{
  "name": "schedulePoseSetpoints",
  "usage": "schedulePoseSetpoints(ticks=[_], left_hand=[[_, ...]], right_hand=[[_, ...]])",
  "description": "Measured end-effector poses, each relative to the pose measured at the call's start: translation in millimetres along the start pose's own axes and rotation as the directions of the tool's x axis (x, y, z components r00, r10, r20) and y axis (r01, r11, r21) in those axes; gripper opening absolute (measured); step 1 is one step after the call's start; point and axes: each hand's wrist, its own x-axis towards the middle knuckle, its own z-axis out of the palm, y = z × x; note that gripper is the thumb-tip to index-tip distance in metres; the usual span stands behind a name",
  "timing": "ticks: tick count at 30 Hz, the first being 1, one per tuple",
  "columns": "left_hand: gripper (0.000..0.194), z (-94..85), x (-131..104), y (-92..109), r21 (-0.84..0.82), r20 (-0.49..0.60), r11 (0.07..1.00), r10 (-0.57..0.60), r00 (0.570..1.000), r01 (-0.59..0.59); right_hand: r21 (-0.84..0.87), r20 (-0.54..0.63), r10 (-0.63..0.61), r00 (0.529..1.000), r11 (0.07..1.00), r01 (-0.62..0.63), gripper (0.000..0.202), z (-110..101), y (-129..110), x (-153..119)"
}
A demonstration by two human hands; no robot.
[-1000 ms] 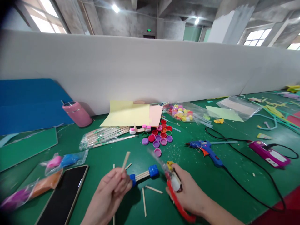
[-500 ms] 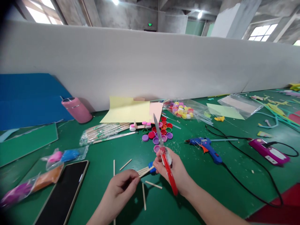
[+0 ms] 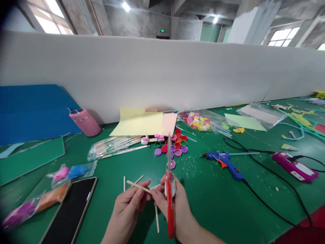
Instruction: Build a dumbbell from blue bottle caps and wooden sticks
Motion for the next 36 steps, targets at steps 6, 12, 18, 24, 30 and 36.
schedulePoseSetpoints(ticks=[6, 12, 18, 24, 30, 36], left_hand=[[0.018, 7.7, -1.2, 11.5, -0.257, 0.046, 0.966, -0.024, 0.999, 0.035], [0.021, 10.0, -0.2, 10.4, -0.12, 0.121, 0.993, 0.004, 0.993, 0.011], [0.021, 15.8, -2.6, 13.0, 0.062, -0.033, 0.998, -0.008, 0.999, 0.01], [0.022, 15.8, -2.1, 18.1, 0.355, -0.129, 0.931, 0.138, 0.982, -0.084], [0.022, 6.6, -3.6, 4.8, 0.66, -0.046, 0.697, 0.41, 0.911, -0.28], [0.021, 3.5, -6.0, 3.9, 0.785, 0.107, 0.445, 0.587, 0.803, -0.43]], right_hand=[[-0.084, 0.172, -0.033, 0.985, 0.995, 0.048, 0.035, -8.3, 6.2, -3.5], [-0.232, 0.25, -0.001, 0.968, 0.971, 0.061, 0.027, -40.0, -3.3, 2.6], [-0.506, 0.269, 0.017, 0.963, 0.853, 0.126, 0.025, -63.7, -17.5, -3.2], [-0.749, 0.249, 0.092, 0.964, 0.649, 0.131, 0.028, -85.9, -12.3, -11.1], [-0.824, 0.295, 0.187, 0.937, 0.546, 0.151, 0.024, -84.4, -25.2, -21.5], [-0.821, 0.309, 0.259, 0.915, 0.558, 0.119, 0.023, -72.7, -35.5, -24.9]])
